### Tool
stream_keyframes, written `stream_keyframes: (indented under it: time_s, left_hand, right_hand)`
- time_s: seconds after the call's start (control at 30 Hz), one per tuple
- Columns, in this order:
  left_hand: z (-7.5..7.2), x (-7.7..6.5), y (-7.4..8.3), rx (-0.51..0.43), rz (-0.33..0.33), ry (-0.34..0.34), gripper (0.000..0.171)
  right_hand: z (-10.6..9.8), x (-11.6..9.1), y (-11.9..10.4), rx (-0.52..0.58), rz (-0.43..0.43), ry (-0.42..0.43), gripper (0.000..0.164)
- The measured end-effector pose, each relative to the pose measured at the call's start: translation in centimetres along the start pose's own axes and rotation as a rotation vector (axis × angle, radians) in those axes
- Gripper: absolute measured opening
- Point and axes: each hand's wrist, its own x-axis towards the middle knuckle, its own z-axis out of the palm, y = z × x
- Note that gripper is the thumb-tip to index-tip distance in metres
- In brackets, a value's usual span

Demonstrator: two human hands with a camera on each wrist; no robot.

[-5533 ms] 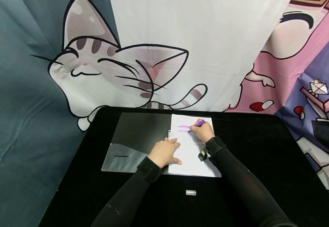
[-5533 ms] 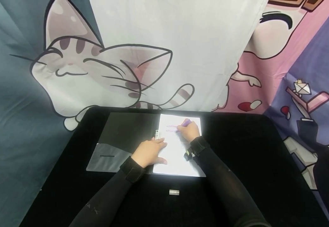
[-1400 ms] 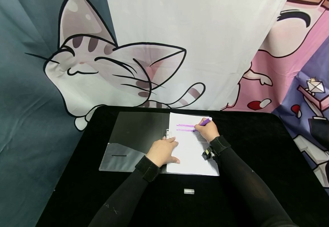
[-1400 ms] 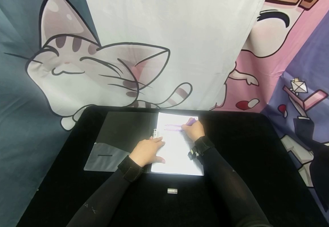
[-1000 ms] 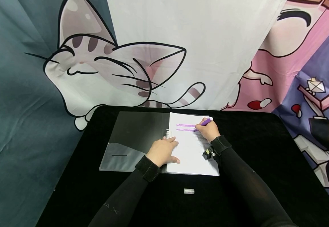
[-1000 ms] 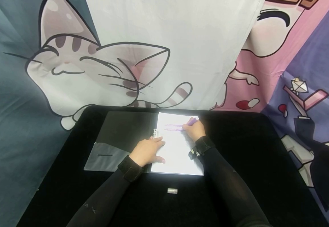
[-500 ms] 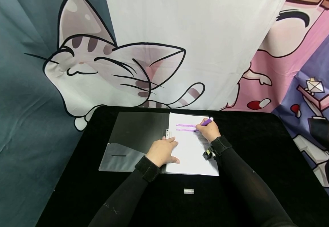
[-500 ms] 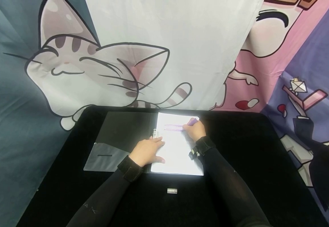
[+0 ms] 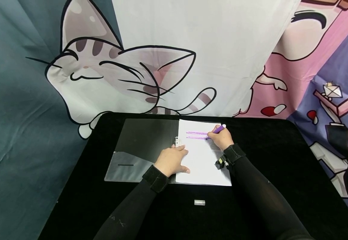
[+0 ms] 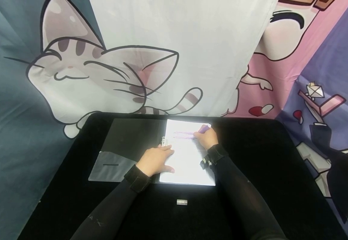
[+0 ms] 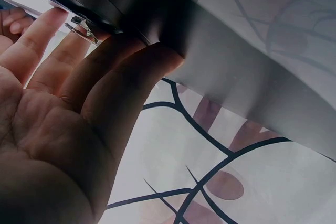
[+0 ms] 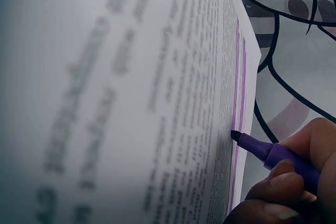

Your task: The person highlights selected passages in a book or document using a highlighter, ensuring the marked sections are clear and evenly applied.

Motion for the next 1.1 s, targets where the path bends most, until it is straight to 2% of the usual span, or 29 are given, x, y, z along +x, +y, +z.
stream_keyframes:
  time_s: [0.03, 0.13, 0.4, 0.5, 0.67, 0.87, 0.9, 1.1]
  left_hand:
    - [-0.7, -0.3, 0.3, 0.004, -0.004, -0.009, 0.084]
    - [-1.2, -0.6, 0.6, 0.013, -0.013, -0.023, 0.084]
    - [-1.4, -0.8, 0.7, 0.025, -0.015, -0.031, 0.084]
    - [-1.4, -0.8, 0.7, 0.028, -0.011, -0.026, 0.084]
    - [-1.6, -0.8, 0.7, 0.026, -0.008, -0.024, 0.083]
    - [-1.7, -0.9, 0.8, 0.018, -0.01, -0.033, 0.084]
    - [-1.6, -0.9, 0.8, 0.018, -0.01, -0.033, 0.084]
    - [-1.5, -0.8, 0.8, 0.016, -0.013, -0.031, 0.083]
  right_hand:
    - [0.0, 0.0, 0.0, -0.005, -0.001, 0.002, 0.025]
    - [-0.1, -0.1, 0.0, -0.023, -0.007, 0.004, 0.025]
    - [-0.1, 0.8, 1.0, -0.031, -0.024, 0.005, 0.021]
    - [0.0, 1.9, 2.3, -0.02, -0.052, 0.022, 0.018]
    - [-0.3, 2.2, 2.9, 0.01, -0.068, 0.009, 0.022]
    - [-0.5, 1.3, 1.9, -0.029, -0.032, 0.008, 0.021]
    - [-0.6, 0.7, 0.9, -0.057, -0.003, 0.009, 0.018]
    - [-0.7, 0.6, 0.6, -0.07, 0.013, 0.007, 0.022]
